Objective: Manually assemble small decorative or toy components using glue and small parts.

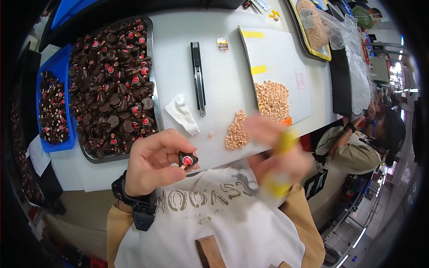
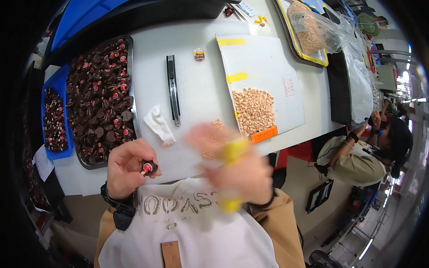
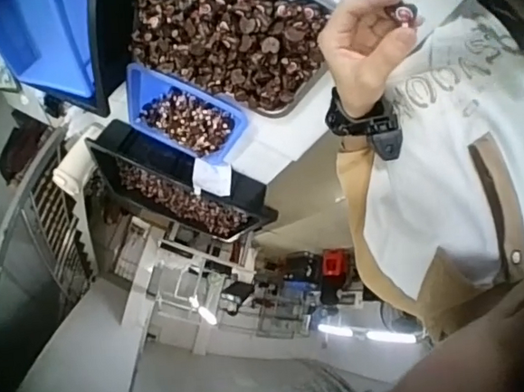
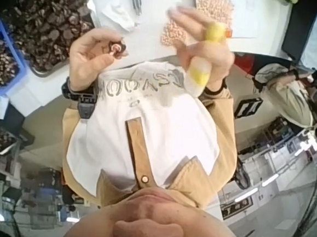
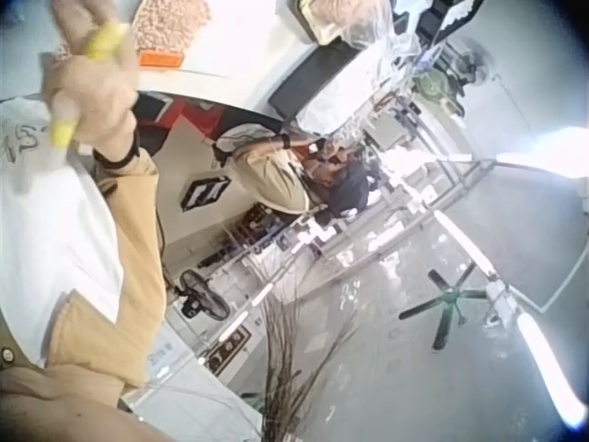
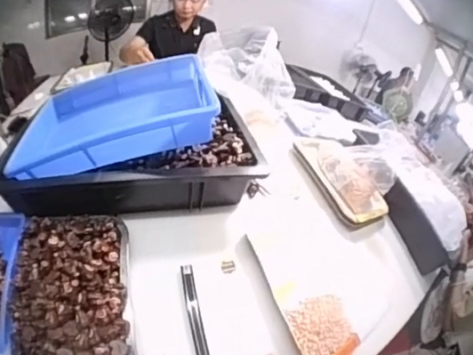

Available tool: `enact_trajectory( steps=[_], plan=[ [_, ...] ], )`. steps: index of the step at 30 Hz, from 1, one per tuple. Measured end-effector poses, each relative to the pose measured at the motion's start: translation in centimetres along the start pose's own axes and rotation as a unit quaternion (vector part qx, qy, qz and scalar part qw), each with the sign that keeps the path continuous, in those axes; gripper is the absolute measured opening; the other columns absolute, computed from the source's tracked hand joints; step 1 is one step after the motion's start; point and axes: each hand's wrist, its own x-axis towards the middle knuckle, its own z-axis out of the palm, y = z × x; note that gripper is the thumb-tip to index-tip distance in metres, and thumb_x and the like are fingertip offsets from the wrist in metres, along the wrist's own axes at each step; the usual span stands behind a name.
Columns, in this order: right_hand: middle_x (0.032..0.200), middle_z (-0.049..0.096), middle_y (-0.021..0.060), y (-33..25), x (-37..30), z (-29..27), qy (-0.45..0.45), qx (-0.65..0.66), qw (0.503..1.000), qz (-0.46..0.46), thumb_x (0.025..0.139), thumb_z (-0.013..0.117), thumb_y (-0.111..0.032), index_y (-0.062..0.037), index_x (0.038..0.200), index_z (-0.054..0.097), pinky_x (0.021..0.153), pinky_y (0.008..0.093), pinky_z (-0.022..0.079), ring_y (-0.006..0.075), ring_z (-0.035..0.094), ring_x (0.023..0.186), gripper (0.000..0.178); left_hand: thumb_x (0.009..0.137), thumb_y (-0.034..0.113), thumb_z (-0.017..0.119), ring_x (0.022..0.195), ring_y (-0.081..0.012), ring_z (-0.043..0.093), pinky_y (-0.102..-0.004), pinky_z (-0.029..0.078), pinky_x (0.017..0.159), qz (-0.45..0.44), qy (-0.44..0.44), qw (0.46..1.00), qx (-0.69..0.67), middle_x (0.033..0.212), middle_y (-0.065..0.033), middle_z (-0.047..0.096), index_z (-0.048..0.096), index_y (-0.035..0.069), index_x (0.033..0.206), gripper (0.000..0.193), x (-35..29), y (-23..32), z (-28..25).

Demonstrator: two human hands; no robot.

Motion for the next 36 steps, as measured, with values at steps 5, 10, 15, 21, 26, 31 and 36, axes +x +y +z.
enact_trajectory(
  steps=[5, 10, 15, 21, 26, 31, 36],
  plan=[
    [0.083, 0.066, 0.0128, 6.4, -1.1, -10.3, 0.024, -0.339, 0.931, 0.135, 0.077, 0.065, 0.005, -0.0026, 0.093, 0.045, 0.065, 0.0298, 0.048, 0.0255, 0.064, 0.076, 0.026, 0.072, -0.008, 0.065, 0.093, -0.0197, 0.058, -0.0347, 0.052, 0.084, 0.036, -0.043, 0.998, 0.018, 0.101, -0.0126, 0.053, 0.056, -0.009, 0.104, 0.033, -0.3, 0.1, 0.4],
    [0.083, 0.066, 0.0116, 8.2, -2.0, -11.3, 0.021, -0.323, 0.937, 0.131, 0.076, 0.066, 0.005, -0.0031, 0.093, 0.046, 0.066, 0.0288, 0.048, 0.0223, 0.064, 0.074, 0.027, 0.071, -0.008, 0.067, 0.092, -0.0193, 0.058, -0.0346, 0.052, 0.083, 0.049, -0.039, 0.998, 0.027, 0.1, -0.0124, 0.054, 0.053, -0.008, 0.109, 0.041, -0.1, -0.3, 0.0],
    [0.084, 0.064, 0.009, 5.5, -0.1, -6.8, 0.004, -0.232, 0.968, 0.1, 0.07, 0.066, 0.008, -0.0032, 0.091, 0.055, 0.068, 0.0333, 0.048, 0.0251, 0.061, 0.076, 0.026, 0.068, -0.006, 0.071, 0.093, -0.0173, 0.058, -0.0332, 0.051, 0.084, 0.015, 0.001, 1.0, -0.013, 0.099, -0.0104, 0.054, 0.041, -0.006, 0.124, 0.063, -0.2, -0.1, 0.6],
    [0.074, 0.056, 0.0048, 4.8, 1.7, -3.3, -0.146, -0.307, 0.939, 0.061, 0.059, 0.068, 0.005, -0.0078, 0.089, 0.055, 0.072, 0.0344, 0.042, 0.0241, 0.053, 0.08, 0.035, 0.067, -0.006, 0.07, 0.093, -0.0165, 0.058, -0.0317, 0.05, 0.084, 0.025, -0.019, 0.999, -0.006, 0.098, -0.0102, 0.054, 0.03, -0.003, 0.131, 0.076, -0.2, 0.2, 0.3],
    [0.066, 0.051, 0.0015, 5.2, 2.6, -2.3, -0.244, -0.456, 0.854, -0.046, 0.066, 0.063, -0.004, -0.0112, 0.089, 0.051, 0.075, 0.0333, 0.04, 0.0197, 0.05, 0.079, 0.027, 0.067, -0.007, 0.069, 0.091, -0.0164, 0.059, -0.0304, 0.049, 0.084, -0.006, -0.011, 1.0, -0.014, 0.098, -0.0105, 0.055, 0.033, -0.003, 0.128, 0.072, -0.3, 0.5, 0.6],
    [0.065, 0.051, 0.0013, 5.7, 2.8, -1.6, -0.263, -0.496, 0.824, -0.08, 0.069, 0.06, -0.007, -0.0115, 0.089, 0.05, 0.077, 0.0335, 0.04, 0.0188, 0.05, 0.078, 0.023, 0.068, -0.006, 0.069, 0.09, -0.016, 0.059, -0.0298, 0.049, 0.083, -0.003, -0.013, 1.0, -0.007, 0.098, -0.0102, 0.055, 0.034, -0.003, 0.128, 0.07, -0.4, 0.5, 0.5],
    [0.066, 0.051, 0.0017, 5.8, 2.8, -1.5, -0.261, -0.496, 0.824, -0.081, 0.069, 0.061, -0.007, -0.0114, 0.09, 0.05, 0.078, 0.0338, 0.04, 0.0189, 0.05, 0.079, 0.024, 0.068, -0.005, 0.07, 0.09, -0.0153, 0.059, -0.0294, 0.049, 0.084, -0.013, -0.008, 1.0, -0.003, 0.099, -0.0093, 0.055, 0.036, -0.002, 0.127, 0.068, -0.4, 0.6, 0.6]
  ],
)
